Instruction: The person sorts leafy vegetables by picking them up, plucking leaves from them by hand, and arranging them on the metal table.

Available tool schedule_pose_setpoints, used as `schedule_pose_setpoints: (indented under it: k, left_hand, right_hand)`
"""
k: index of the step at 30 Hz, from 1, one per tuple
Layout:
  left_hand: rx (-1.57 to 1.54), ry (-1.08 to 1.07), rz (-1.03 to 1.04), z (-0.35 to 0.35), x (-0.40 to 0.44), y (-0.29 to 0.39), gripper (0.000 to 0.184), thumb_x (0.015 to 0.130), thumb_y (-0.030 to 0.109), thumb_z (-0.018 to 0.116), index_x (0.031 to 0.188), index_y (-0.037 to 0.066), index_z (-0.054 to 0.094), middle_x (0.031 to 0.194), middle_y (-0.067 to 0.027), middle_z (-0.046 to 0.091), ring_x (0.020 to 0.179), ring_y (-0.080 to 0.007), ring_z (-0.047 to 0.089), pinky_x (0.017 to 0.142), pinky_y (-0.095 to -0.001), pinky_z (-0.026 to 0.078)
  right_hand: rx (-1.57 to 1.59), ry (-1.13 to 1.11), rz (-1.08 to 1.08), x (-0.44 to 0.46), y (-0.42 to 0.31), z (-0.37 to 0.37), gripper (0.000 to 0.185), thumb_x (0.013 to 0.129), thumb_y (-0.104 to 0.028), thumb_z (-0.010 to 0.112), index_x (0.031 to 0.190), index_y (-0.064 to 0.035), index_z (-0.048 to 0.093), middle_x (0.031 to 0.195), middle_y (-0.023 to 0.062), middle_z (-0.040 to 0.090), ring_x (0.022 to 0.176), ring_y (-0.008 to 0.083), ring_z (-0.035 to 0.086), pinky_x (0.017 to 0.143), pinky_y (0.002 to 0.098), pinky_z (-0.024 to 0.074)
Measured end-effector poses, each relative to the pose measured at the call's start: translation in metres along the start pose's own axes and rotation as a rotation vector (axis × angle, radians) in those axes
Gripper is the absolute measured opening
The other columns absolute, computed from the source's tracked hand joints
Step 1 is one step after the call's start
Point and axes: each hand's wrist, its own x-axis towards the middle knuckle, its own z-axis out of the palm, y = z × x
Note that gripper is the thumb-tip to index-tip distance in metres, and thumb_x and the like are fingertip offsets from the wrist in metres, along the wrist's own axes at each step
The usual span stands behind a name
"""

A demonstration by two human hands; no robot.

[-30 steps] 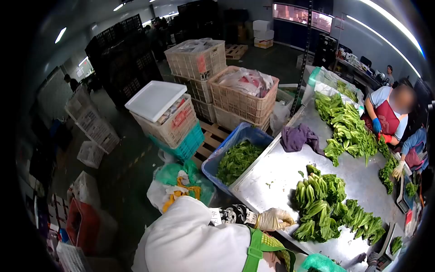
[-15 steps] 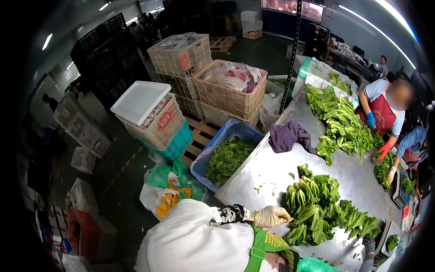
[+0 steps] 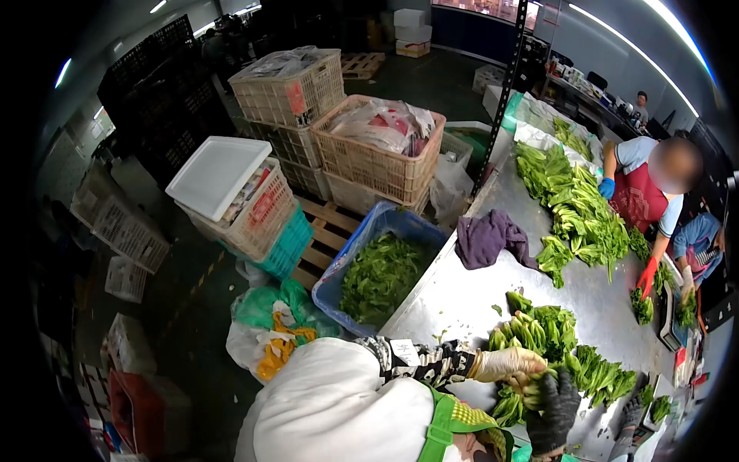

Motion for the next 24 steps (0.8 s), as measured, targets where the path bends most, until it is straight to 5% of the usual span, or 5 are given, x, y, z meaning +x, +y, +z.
schedule_pose_setpoints:
  k: [5,7,17,21,24]
  left_hand:
    - [0.11,0.133,0.242,-0.032,0.016,-0.011,0.061,0.084,0.022,0.075,0.134,0.0,0.049,0.12,-0.0036,0.059,0.102,-0.0087,0.056,0.089,-0.0247,0.047]
    - [0.093,0.18,0.334,-0.026,0.015,-0.008,0.05,0.088,0.016,0.069,0.131,0.001,0.051,0.106,-0.0013,0.064,0.093,-0.0075,0.059,0.076,-0.0223,0.05]
    - [-0.061,0.584,0.34,-0.069,0.023,-0.032,0.044,0.099,0.031,0.05,0.134,0.004,0.043,0.114,-0.0114,0.063,0.092,-0.0198,0.068,0.075,-0.0296,0.056]
    - [-0.394,0.462,0.355,-0.068,0.019,-0.028,0.034,0.099,0.03,0.049,0.123,0.005,0.048,0.114,-0.0082,0.062,0.101,-0.023,0.066,0.072,-0.0302,0.057]
    - [-0.351,0.597,0.275,-0.069,0.022,-0.022,0.028,0.096,0.025,0.056,0.116,0.005,0.055,0.101,-0.005,0.063,0.087,-0.018,0.065,0.065,-0.0264,0.055]
  right_hand:
    - [-0.04,0.081,-0.035,0.026,0.019,0.036,0.062,0.067,-0.018,0.073,0.125,-0.0115,0.052,0.132,0.0236,0.048,0.116,0.041,0.048,0.095,0.0502,0.0385]
    - [-0.082,0.131,-0.074,0.035,0.023,0.041,0.054,0.068,-0.017,0.071,0.12,-0.0133,0.057,0.133,0.02,0.049,0.117,0.0402,0.047,0.096,0.0525,0.0377]
    - [-0.054,0.307,0.061,0.002,0.119,0.113,0.041,0.074,-0.005,0.065,0.113,-0.0198,0.064,0.131,0.0149,0.053,0.117,0.039,0.048,0.099,0.0533,0.0365]
    - [-0.155,-0.602,0.53,-0.015,0.137,0.147,0.066,0.08,-0.031,0.069,0.14,-0.0199,0.044,0.14,0.0187,0.045,0.132,0.0335,0.039,0.11,0.0416,0.0302]
    - [-0.12,-0.464,0.38,-0.016,0.118,0.11,0.075,0.082,-0.037,0.067,0.146,-0.0175,0.033,0.147,0.0189,0.034,0.132,0.0383,0.037,0.109,0.0478,0.0308]
